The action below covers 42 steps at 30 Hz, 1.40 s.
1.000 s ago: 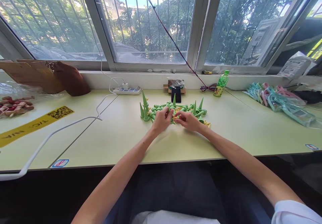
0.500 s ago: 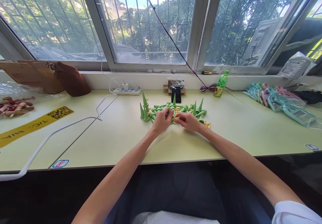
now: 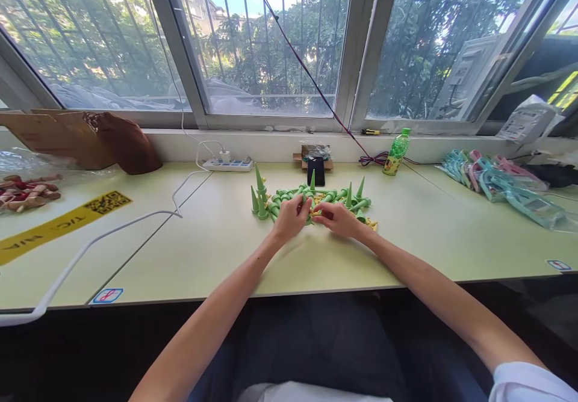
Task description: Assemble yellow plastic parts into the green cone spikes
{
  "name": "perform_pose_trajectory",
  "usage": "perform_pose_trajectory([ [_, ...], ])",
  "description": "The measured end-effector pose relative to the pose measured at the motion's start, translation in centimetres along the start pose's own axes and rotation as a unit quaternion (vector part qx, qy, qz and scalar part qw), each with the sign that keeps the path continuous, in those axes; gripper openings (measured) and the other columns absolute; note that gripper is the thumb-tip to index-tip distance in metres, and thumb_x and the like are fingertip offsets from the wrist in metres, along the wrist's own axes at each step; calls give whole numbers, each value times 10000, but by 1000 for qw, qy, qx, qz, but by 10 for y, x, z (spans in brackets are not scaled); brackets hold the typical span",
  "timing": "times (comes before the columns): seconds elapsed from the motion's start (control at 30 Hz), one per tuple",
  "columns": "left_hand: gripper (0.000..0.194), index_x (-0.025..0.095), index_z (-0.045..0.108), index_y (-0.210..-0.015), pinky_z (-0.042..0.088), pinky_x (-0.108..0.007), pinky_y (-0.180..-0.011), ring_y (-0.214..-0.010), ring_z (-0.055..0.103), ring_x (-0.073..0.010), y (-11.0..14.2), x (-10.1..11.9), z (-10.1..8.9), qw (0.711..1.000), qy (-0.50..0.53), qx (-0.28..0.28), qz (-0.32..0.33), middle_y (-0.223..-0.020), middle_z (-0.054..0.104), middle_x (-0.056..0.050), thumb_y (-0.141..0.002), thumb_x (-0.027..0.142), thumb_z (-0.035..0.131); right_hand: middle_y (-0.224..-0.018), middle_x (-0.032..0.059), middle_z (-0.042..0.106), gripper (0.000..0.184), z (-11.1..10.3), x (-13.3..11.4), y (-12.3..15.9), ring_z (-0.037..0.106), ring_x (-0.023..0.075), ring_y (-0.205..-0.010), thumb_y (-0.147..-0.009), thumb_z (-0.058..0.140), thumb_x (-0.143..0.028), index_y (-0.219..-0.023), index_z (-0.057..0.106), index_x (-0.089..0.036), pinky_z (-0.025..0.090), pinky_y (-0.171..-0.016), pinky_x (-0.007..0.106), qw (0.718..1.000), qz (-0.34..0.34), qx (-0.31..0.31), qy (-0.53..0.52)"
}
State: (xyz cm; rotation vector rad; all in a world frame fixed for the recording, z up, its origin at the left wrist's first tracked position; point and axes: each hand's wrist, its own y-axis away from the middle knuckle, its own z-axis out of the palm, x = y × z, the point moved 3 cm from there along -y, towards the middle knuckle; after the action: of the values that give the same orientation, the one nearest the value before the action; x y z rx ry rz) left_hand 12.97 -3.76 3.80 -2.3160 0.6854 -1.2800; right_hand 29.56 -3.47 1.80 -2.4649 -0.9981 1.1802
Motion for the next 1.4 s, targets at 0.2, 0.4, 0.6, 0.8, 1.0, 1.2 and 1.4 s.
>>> perform_pose_trajectory([
  [0.2,357,195,424,-642,282,-258,-506,-492,352,-104,0,0,1,1000,-4,-1,4,-548,506,13,-936,388,480,-541,-41,501,290,-1,-2,0,394,106,-520,-937,537,-405,-753,577,-184,333,-555,241,1000,-1,-18,4],
  [0.4,384,198,396,-622,253,-262,-491,-478,320,-101,1,1,0,1000,-5,0,12,-514,434,26,-938,397,483,-516,-32,461,470,-1,-5,-1,366,102,-514,-994,407,-440,-593,431,-197,313,-559,251,999,-25,-29,31],
  [0.6,350,187,475,-654,284,-262,-507,-493,377,-105,0,1,0,1000,-2,0,-3,-555,526,7,-935,395,484,-528,-57,458,302,-1,-2,0,376,100,-514,-934,541,-426,-759,574,-182,315,-559,239,1000,0,-6,20],
  [0.8,333,182,499,-683,302,-261,-519,-504,407,-107,0,0,0,1000,2,-3,-5,-594,581,-9,-940,393,479,-539,-50,460,315,-1,-1,0,366,103,-535,-919,559,-416,-704,517,-189,320,-558,238,1000,-9,-14,0],
  [1.0,357,190,455,-648,274,-265,-512,-495,378,-107,1,0,0,1000,-4,-6,1,-564,550,-1,-937,396,483,-525,-58,332,450,0,-3,0,270,99,-527,-964,470,-428,-596,336,-206,263,-527,249,999,-34,-29,17],
  [1.2,352,189,473,-657,280,-261,-505,-483,370,-104,1,3,-1,1000,4,3,1,-542,516,10,-937,402,484,-532,-51,375,436,0,-4,0,316,99,-520,-981,433,-433,-614,392,-202,286,-538,249,999,-22,-28,18],
  [1.4,337,181,529,-705,342,-251,-512,-497,459,-110,0,1,-2,1000,22,19,-11,-618,602,-19,-938,421,486,-585,-45,485,264,0,6,0,368,108,-528,-902,594,-450,-876,591,-188,317,-544,245,1000,-9,22,-13],
])
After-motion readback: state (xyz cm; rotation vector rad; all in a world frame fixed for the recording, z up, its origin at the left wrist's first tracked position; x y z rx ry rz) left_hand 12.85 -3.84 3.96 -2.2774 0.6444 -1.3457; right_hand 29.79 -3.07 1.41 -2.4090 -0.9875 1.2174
